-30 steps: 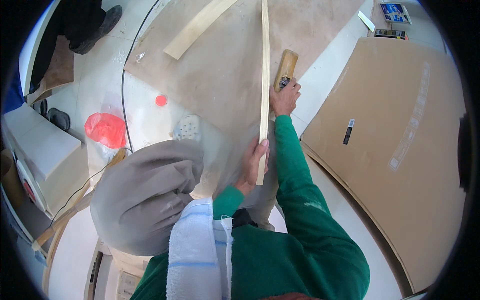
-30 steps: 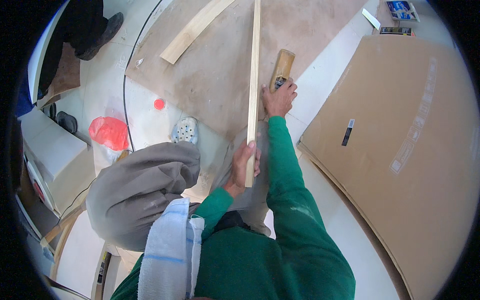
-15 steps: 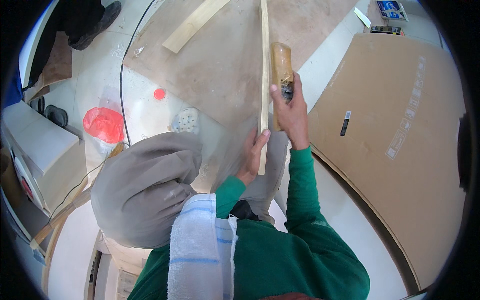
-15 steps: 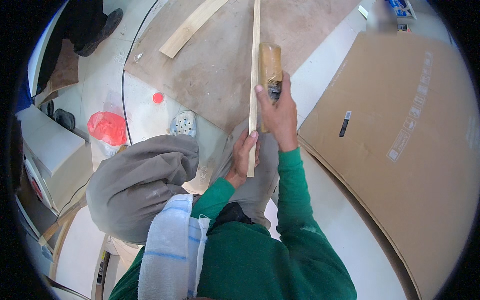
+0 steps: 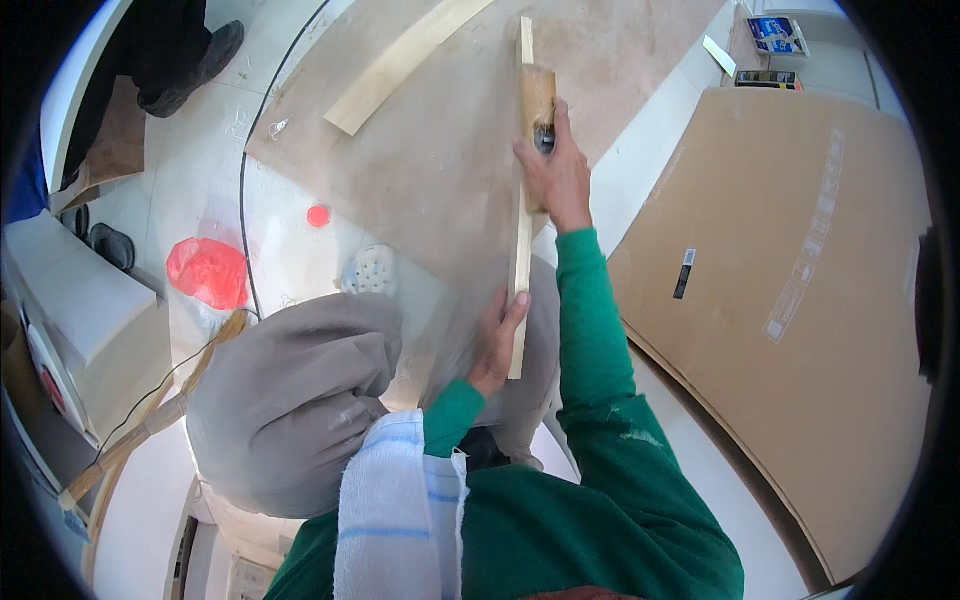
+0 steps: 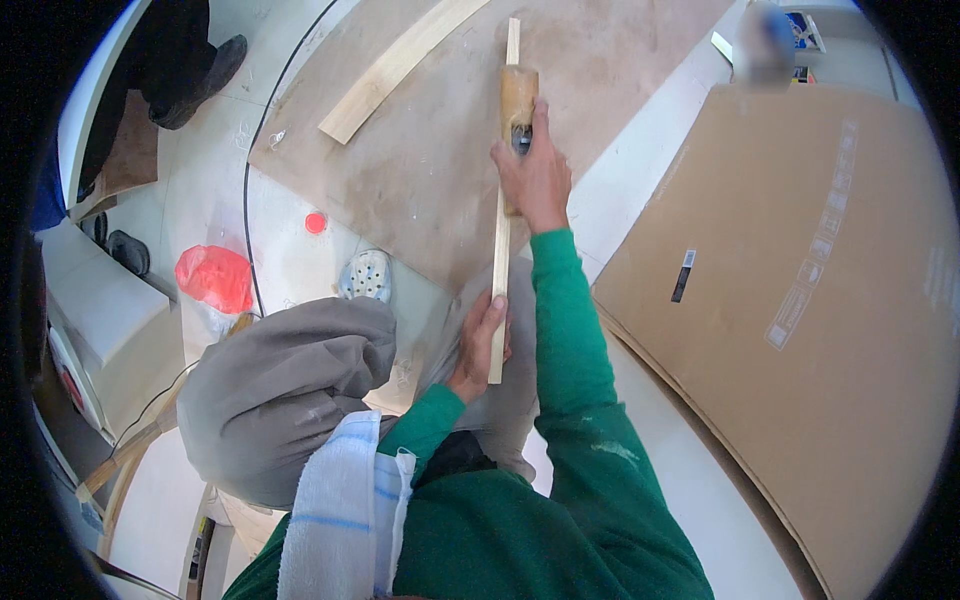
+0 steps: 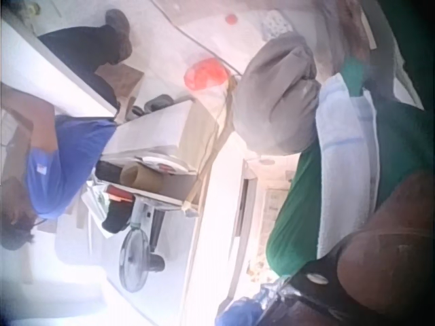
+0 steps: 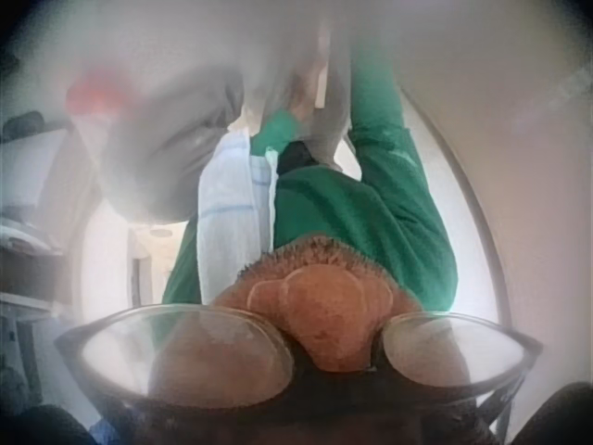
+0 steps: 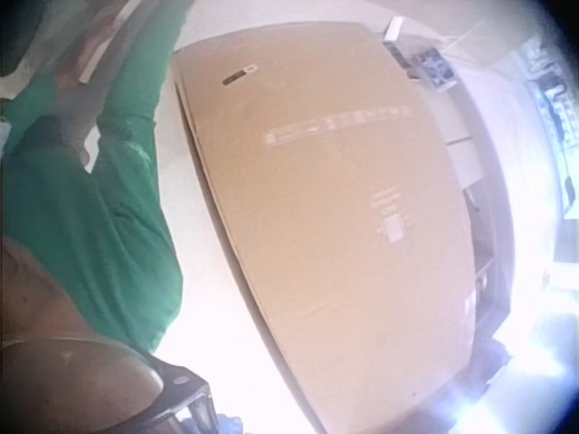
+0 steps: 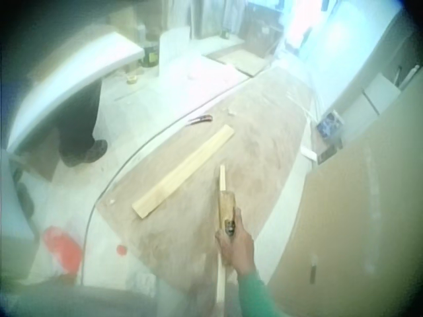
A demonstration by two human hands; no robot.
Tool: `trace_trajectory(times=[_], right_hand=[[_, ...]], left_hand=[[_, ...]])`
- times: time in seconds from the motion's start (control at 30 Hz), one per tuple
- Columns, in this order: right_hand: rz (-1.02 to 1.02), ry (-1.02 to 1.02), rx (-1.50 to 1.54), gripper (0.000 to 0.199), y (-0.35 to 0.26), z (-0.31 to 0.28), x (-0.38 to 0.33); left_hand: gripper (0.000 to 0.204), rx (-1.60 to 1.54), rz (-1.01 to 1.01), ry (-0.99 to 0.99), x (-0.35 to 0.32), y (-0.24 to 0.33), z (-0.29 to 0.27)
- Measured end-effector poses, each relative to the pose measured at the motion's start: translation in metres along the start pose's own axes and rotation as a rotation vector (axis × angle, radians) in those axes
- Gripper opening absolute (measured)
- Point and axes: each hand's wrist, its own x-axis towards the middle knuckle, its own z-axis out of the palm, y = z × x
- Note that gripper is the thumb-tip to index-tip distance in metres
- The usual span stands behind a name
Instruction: The person planes a thin wooden strip, then positions it against a larger wooden panel and secures it with screws using a cordless drill. The person also retrieves screws from a container and aligns the strip before fastening.
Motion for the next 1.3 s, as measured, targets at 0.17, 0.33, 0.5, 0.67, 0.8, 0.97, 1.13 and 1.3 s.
trace_trajectory(times=[0.17,0.33,0.5,0.67,0.8,0.97,1.13,1.3], right_hand=[[0.029,-0.029,-0.013,0.103,0.007,0.011,0.077],[-0.044,0.026,-0.075,0.102,0.016,0.027,0.158],[-0.071,0.029,-0.079,0.106,0.028,0.041,0.238],[-0.045,-0.003,0.110,0.098,0.036,0.050,0.297],[-0.066,0.075,0.112,0.096,0.034,0.053,0.318],[-0.082,0.035,0.340,0.094,0.038,0.021,0.257],[-0.090,0.028,0.371,0.085,0.051,-0.022,0.084],[-0.021,0.011,0.327,0.090,0.032,-0.029,-0.070]], left_hand=[[0.071,0.072,0.022,0.006,-0.004,0.006,0.000],[0.072,0.110,0.001,0.011,-0.008,0.014,0.001],[0.075,0.086,0.017,0.028,-0.009,0.016,0.004],[0.077,0.068,-0.004,0.030,-0.009,0.016,0.004],[0.070,0.044,0.002,0.026,-0.008,0.015,0.004],[0.060,0.037,0.007,0.028,-0.008,0.011,0.001],[0.055,0.001,0.023,0.006,-0.003,0.002,-0.001],[0.060,-0.005,0.027,0.005,-0.004,-0.001,-0.004]])
